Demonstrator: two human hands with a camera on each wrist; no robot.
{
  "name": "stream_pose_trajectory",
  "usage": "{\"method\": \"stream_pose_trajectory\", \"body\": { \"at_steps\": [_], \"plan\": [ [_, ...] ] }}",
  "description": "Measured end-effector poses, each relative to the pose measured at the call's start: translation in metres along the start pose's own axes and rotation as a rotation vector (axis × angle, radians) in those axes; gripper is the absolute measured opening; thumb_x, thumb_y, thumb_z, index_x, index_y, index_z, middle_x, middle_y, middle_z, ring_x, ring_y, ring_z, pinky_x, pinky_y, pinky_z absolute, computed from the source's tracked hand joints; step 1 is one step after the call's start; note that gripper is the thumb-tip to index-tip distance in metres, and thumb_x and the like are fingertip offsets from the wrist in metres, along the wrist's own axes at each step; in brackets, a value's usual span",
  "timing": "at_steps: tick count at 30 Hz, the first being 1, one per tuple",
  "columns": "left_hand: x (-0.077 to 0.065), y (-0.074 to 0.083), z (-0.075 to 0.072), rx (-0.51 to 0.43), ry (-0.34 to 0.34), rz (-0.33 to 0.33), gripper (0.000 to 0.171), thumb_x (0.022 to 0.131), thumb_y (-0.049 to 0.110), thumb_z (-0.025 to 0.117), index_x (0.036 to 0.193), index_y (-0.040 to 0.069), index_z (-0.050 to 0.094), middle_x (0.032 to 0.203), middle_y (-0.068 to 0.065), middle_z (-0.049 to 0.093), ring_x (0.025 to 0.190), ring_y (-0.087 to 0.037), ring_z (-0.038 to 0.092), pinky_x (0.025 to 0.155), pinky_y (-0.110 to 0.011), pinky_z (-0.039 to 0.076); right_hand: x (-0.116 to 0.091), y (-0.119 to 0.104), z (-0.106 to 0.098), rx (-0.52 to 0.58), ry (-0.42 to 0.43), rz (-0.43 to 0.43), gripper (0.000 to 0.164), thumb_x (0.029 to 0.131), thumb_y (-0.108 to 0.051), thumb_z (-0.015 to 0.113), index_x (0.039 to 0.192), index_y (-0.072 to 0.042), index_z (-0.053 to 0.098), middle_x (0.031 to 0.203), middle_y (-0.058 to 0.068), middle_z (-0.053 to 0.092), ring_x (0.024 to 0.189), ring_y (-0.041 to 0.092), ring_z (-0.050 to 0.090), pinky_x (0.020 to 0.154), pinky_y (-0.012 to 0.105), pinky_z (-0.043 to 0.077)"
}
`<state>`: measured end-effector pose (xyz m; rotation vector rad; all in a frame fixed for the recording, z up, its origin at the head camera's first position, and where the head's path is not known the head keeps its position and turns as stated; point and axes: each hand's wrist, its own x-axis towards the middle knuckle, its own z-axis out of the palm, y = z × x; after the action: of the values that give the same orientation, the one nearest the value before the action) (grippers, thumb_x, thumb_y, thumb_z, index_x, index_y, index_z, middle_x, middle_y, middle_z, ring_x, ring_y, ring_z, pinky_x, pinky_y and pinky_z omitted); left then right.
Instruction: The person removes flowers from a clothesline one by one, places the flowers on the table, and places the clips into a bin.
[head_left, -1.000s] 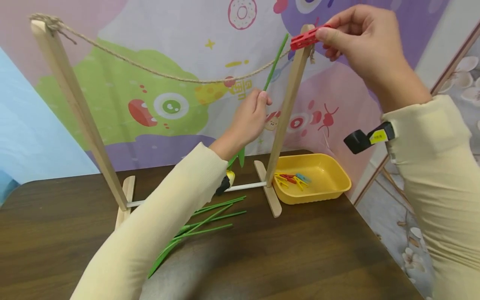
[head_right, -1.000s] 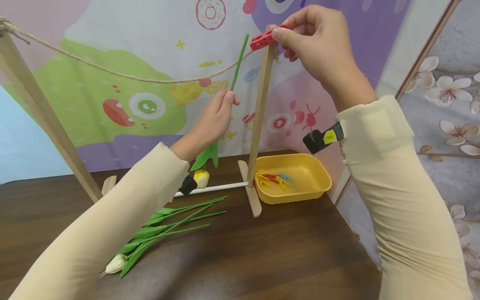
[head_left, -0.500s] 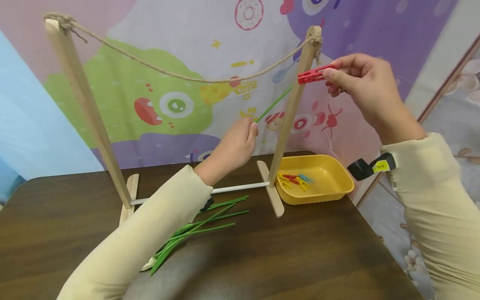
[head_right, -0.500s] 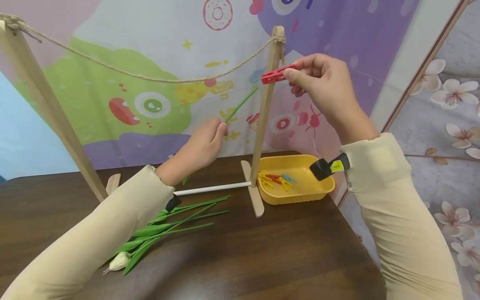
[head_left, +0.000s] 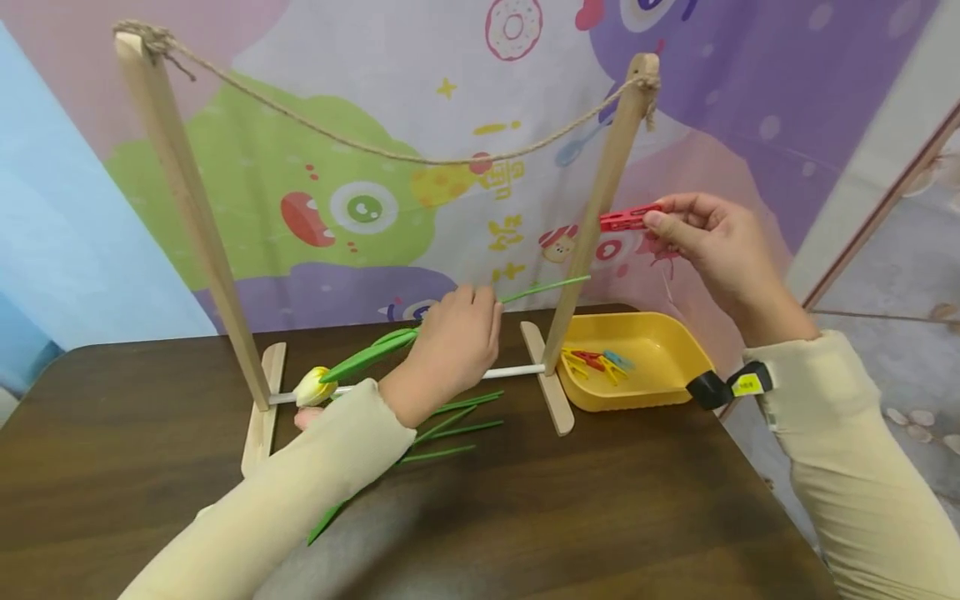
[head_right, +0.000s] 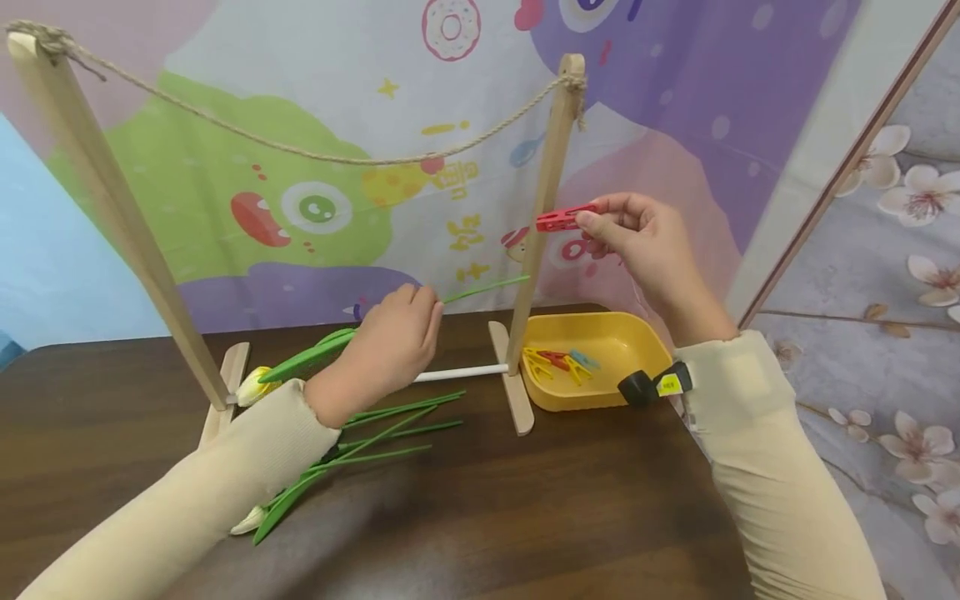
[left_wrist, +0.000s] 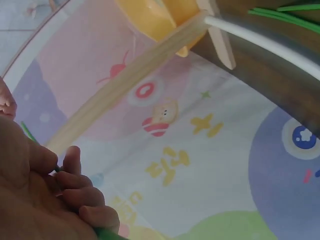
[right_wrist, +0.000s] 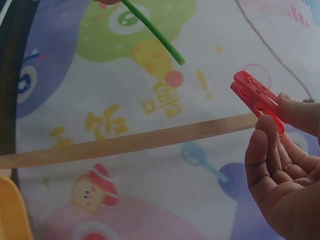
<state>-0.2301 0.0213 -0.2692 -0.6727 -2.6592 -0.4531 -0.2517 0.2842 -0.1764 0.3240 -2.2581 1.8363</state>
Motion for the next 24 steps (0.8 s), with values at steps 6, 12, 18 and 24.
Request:
{"method": "stream_pose_trajectory", "body": {
  "at_steps": [6, 12, 18, 24],
  "plan": [
    [-0.018, -0.002, 0.012, 0.103, 0.061, -0.006, 0.026, 0.1, 0.02, 0.039, 0.082, 0.004, 0.049, 0.071, -0.008, 0.047, 0.06, -0.024, 0.047, 0.05, -0.033, 0.035, -0.008, 0.025, 0.0, 0.056, -0.013, 0.06, 0.014, 0.083, -0.015, 0.07, 0.094, -0.008, 0.064, 0.074, -0.003, 0.067, 0.063, 0.009, 0.06, 0.062, 0.017, 0.051],
    [-0.033, -0.005, 0.026, 0.149, 0.091, -0.01, 0.025, 0.099, 0.02, 0.043, 0.079, 0.005, 0.049, 0.07, -0.007, 0.045, 0.059, -0.022, 0.045, 0.05, -0.03, 0.032, -0.013, 0.043, 0.001, 0.123, -0.024, 0.119, 0.014, 0.083, -0.015, 0.07, 0.094, -0.008, 0.065, 0.076, -0.003, 0.068, 0.066, 0.01, 0.06, 0.064, 0.019, 0.051],
    [-0.049, -0.007, 0.039, 0.193, 0.118, -0.038, 0.024, 0.097, 0.021, 0.047, 0.079, 0.005, 0.05, 0.069, -0.007, 0.046, 0.059, -0.023, 0.046, 0.05, -0.031, 0.032, -0.016, 0.06, 0.001, 0.216, -0.063, 0.162, 0.011, 0.084, -0.014, 0.068, 0.094, -0.009, 0.065, 0.077, -0.002, 0.068, 0.066, 0.009, 0.061, 0.065, 0.019, 0.053],
    [-0.064, -0.009, 0.052, 0.176, 0.101, -0.091, 0.024, 0.097, 0.02, 0.047, 0.079, 0.005, 0.05, 0.071, -0.009, 0.047, 0.063, -0.025, 0.048, 0.051, -0.031, 0.032, -0.017, 0.078, 0.001, 0.305, -0.104, 0.166, 0.007, 0.086, -0.009, 0.065, 0.093, -0.007, 0.066, 0.079, 0.0, 0.069, 0.066, 0.009, 0.063, 0.065, 0.019, 0.053]
  ]
}}
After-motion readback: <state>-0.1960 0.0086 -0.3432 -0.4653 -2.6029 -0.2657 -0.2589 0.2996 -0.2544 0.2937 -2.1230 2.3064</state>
